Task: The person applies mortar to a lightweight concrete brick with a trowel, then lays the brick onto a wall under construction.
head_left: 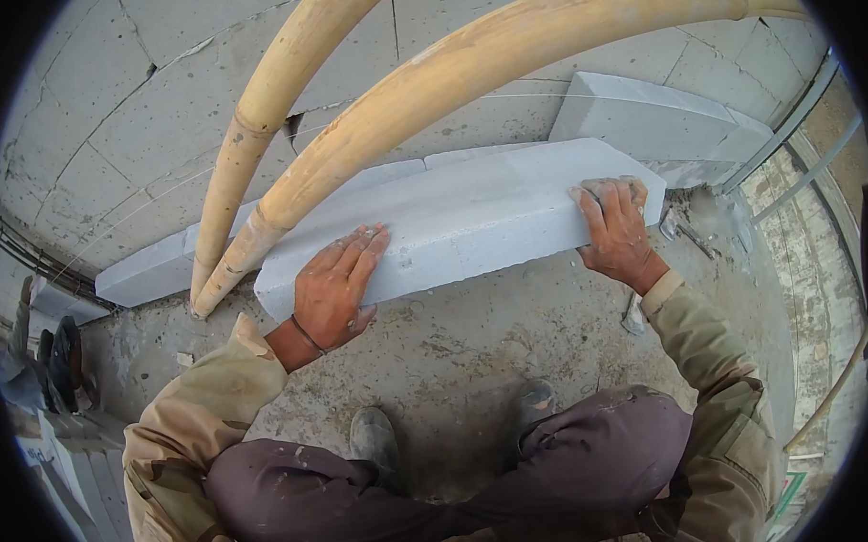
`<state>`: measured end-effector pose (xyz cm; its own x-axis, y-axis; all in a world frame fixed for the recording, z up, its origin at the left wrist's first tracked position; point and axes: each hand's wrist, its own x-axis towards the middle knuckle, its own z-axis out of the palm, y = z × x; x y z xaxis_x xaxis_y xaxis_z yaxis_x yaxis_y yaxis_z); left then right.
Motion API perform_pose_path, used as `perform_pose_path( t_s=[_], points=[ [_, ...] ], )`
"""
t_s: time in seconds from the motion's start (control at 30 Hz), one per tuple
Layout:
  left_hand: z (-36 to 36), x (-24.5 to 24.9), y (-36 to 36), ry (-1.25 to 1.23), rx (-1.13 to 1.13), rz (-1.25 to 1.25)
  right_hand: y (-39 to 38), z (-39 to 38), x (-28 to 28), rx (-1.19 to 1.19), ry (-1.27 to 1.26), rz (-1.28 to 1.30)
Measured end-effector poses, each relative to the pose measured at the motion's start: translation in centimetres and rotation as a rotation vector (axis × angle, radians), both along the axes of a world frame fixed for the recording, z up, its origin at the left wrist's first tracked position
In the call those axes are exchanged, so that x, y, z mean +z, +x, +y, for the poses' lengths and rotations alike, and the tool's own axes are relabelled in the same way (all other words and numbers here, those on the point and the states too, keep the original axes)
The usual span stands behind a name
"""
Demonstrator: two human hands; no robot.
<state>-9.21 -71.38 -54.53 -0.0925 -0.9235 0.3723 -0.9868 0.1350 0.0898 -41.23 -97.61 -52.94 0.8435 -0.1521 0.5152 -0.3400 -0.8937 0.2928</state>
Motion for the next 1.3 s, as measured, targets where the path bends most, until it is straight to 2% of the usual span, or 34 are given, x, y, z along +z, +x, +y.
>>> perform_pose_path(
  t_s=[0.47,0.67,0.77,0.87,0.93,0.97,1.0,1.07,1.1,1.13,1.23,1.3],
  points=[
    [-2.0,-1.1,1.4,0.089,0.031,-0.062,0.6,-1.3,-3.7,0.021,0.078,-0.072],
    [-2.0,-1.4,1.5,0.005,-0.013,-0.044,0.9,-1.3,-3.0,-0.005,0.034,-0.087],
    [-2.0,-0.3,1.2,0.025,-0.008,-0.001,-0.1,-0.4,-1.0,-0.016,0.078,-0.033],
    [-1.4,1.6,1.1,0.154,-0.017,0.064,-1.8,1.7,0.8,-0.065,0.198,0.054],
    [-2.8,2.8,0.9,0.312,-0.124,0.183,-4.1,1.6,1.4,-0.192,0.315,0.175],
    [-3.7,2.7,0.8,0.304,-0.117,0.19,-4.9,1.8,2.0,-0.266,0.363,0.273],
    [-4.8,2.2,0.9,0.329,-0.184,0.216,-5.6,1.4,2.4,-0.259,0.351,0.276],
    [-6.8,1.2,0.4,0.341,-0.243,0.238,-6.8,0.8,3.1,-0.312,0.535,0.447],
    [-8.1,0.7,0.2,0.423,-0.284,0.259,-7.1,0.7,3.5,-0.346,0.492,0.555],
    [-9.3,0.2,0.0,0.507,-0.328,0.282,-7.5,0.6,3.8,-0.341,0.476,0.555],
    [-12.2,-2.2,-0.5,0.406,-0.385,0.181,-8.2,0.1,4.7,-0.353,0.572,0.65],
    [-14.1,-3.3,-0.3,0.406,-0.385,0.179,-8.0,-0.6,5.4,-0.362,0.626,0.622]
  ],
)
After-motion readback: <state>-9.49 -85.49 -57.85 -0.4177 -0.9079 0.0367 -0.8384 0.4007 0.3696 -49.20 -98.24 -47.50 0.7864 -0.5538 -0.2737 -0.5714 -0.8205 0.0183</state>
